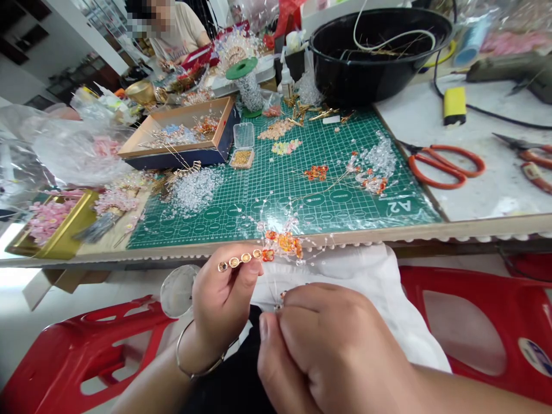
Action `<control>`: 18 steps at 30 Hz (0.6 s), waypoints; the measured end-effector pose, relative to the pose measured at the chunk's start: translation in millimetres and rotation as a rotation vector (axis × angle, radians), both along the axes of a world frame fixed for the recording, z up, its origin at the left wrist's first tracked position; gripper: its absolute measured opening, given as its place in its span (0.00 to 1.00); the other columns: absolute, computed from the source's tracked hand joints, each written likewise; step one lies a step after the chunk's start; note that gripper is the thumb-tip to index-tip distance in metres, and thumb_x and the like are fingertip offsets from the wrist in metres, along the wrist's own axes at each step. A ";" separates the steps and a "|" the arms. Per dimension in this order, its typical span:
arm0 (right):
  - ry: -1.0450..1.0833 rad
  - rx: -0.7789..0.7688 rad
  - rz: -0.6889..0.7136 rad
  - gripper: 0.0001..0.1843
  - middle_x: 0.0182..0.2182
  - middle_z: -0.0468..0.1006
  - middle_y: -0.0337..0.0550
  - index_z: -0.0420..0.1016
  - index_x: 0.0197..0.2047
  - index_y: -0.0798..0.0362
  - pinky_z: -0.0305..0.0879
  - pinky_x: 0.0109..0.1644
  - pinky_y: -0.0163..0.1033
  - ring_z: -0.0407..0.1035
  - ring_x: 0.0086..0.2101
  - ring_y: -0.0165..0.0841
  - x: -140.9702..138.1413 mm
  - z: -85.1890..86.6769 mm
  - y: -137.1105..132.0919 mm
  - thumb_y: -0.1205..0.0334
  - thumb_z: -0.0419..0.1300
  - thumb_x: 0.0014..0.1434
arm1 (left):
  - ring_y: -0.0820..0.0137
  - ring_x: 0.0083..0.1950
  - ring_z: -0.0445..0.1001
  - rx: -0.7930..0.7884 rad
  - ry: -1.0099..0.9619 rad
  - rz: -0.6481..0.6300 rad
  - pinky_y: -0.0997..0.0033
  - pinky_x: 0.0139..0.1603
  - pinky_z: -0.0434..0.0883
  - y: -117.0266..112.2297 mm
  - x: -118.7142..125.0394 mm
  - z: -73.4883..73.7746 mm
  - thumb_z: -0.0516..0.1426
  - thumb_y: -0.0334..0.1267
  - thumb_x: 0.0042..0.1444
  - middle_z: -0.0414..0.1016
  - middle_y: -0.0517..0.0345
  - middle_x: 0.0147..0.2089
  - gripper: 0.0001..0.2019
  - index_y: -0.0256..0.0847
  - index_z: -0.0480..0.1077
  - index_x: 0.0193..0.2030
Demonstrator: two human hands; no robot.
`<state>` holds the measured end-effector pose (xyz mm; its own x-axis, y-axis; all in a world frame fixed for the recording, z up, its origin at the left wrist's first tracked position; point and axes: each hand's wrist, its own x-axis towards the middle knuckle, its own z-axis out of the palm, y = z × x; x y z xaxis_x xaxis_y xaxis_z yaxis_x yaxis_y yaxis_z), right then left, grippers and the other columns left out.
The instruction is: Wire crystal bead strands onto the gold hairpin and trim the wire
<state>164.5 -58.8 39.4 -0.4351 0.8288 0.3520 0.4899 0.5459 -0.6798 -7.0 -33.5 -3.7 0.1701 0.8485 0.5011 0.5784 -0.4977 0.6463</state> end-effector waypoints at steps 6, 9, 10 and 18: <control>-0.014 0.002 0.015 0.22 0.16 0.60 0.35 0.58 0.20 0.53 0.52 0.21 0.32 0.56 0.17 0.22 0.2 -1.8 0.6 0.71 0.49 0.66 | 0.71 0.38 0.79 0.006 0.010 -0.005 0.72 0.39 0.74 0.4 -0.2 -0.6 0.56 0.36 0.65 0.81 0.58 0.37 0.05 0.42 0.72 0.44; -0.013 0.011 0.011 0.22 0.16 0.60 0.35 0.57 0.19 0.53 0.52 0.21 0.32 0.55 0.17 0.22 1.5 -2.0 -1.1 0.72 0.49 0.66 | 0.70 0.37 0.79 0.018 0.012 0.002 0.72 0.39 0.75 0.7 0.2 -1.1 0.56 0.37 0.65 0.81 0.58 0.37 0.05 0.42 0.72 0.44; -0.012 0.017 0.009 0.22 0.16 0.59 0.35 0.57 0.19 0.52 0.52 0.21 0.32 0.55 0.17 0.22 1.8 -2.3 -1.9 0.72 0.49 0.66 | 0.71 0.37 0.79 0.026 0.011 0.003 0.72 0.39 0.75 0.9 0.4 -1.2 0.55 0.37 0.65 0.81 0.58 0.37 0.05 0.42 0.72 0.44; 0.012 -0.098 0.005 0.23 0.16 0.62 0.33 0.56 0.20 0.53 0.54 0.21 0.28 0.55 0.17 0.22 1.7 -5.2 2.2 0.68 0.49 0.68 | 0.71 0.38 0.80 0.072 0.055 -0.026 0.72 0.40 0.75 -2.8 1.5 3.3 0.55 0.37 0.65 0.82 0.59 0.38 0.05 0.42 0.70 0.46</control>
